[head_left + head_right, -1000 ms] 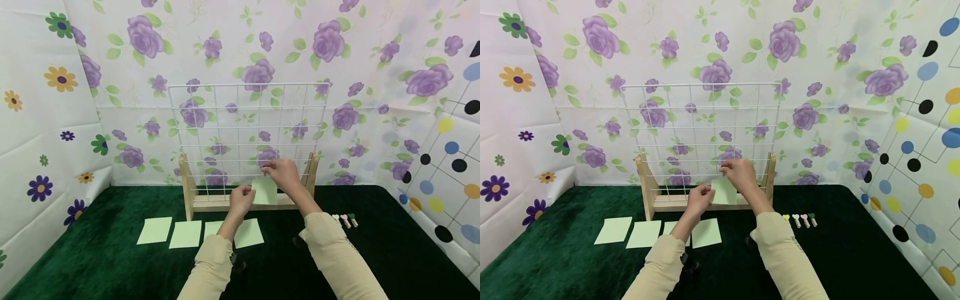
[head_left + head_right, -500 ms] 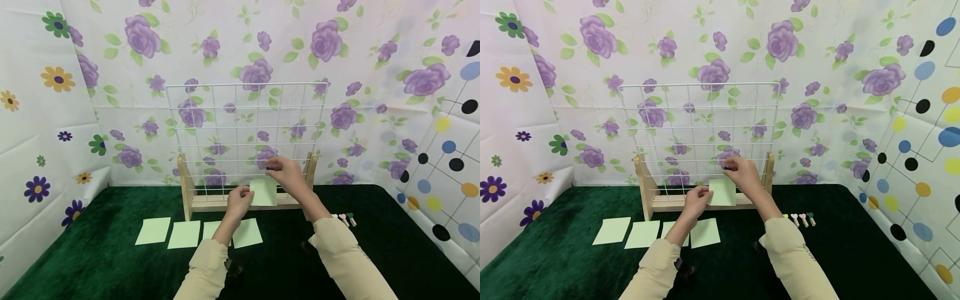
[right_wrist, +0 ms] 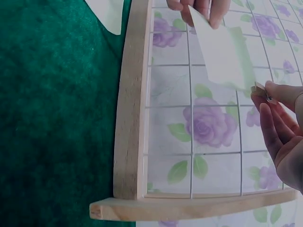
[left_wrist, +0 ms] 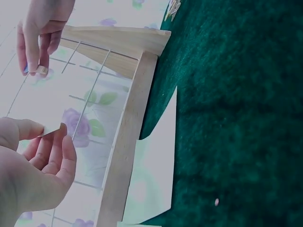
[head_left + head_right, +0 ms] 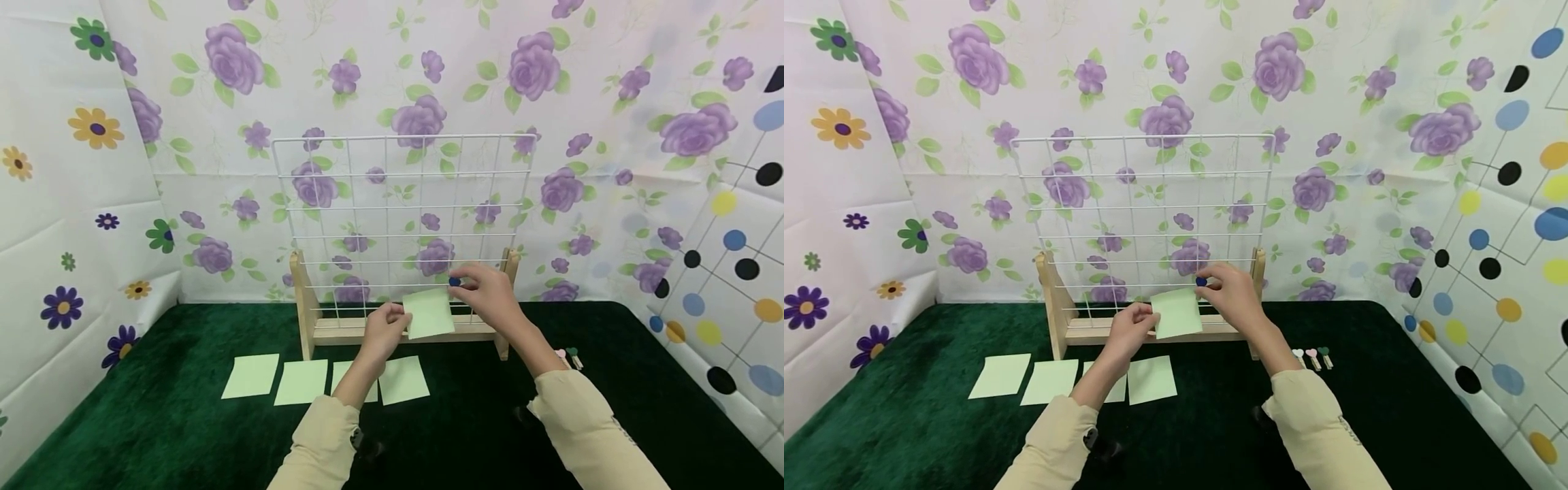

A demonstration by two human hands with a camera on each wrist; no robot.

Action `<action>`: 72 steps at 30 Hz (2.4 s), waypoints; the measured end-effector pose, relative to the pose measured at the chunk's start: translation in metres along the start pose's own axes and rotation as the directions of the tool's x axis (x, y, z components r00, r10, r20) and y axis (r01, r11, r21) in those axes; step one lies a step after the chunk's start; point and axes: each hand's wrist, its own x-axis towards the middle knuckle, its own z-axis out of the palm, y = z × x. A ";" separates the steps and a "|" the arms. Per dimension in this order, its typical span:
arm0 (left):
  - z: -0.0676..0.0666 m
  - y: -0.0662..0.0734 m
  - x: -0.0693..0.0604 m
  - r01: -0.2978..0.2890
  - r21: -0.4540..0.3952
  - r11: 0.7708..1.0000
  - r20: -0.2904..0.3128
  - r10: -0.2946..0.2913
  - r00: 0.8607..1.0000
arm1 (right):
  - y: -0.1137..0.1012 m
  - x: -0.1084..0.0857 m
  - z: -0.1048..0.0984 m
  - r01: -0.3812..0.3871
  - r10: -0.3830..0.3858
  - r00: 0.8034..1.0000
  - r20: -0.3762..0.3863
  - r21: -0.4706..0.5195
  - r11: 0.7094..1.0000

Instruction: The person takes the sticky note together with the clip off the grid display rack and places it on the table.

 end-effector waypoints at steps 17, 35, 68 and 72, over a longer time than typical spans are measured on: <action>-0.015 -0.003 -0.016 0.041 -0.019 0.999 0.113 -0.039 0.993 | 0.022 -0.025 -0.023 -0.151 0.144 0.979 0.146 0.038 0.988; -0.020 -0.018 -0.022 0.083 0.073 0.994 0.230 -0.098 0.968 | 0.053 -0.060 -0.052 -0.232 0.230 0.966 0.121 0.005 0.973; 0.004 -0.022 -0.019 0.062 0.220 0.973 0.224 -0.112 0.968 | 0.154 -0.105 -0.110 -0.429 0.436 0.871 0.227 -0.084 0.899; 0.006 -0.023 -0.018 0.074 0.233 0.970 0.226 -0.128 0.966 | 0.163 -0.108 -0.115 -0.461 0.468 0.855 0.221 -0.086 0.883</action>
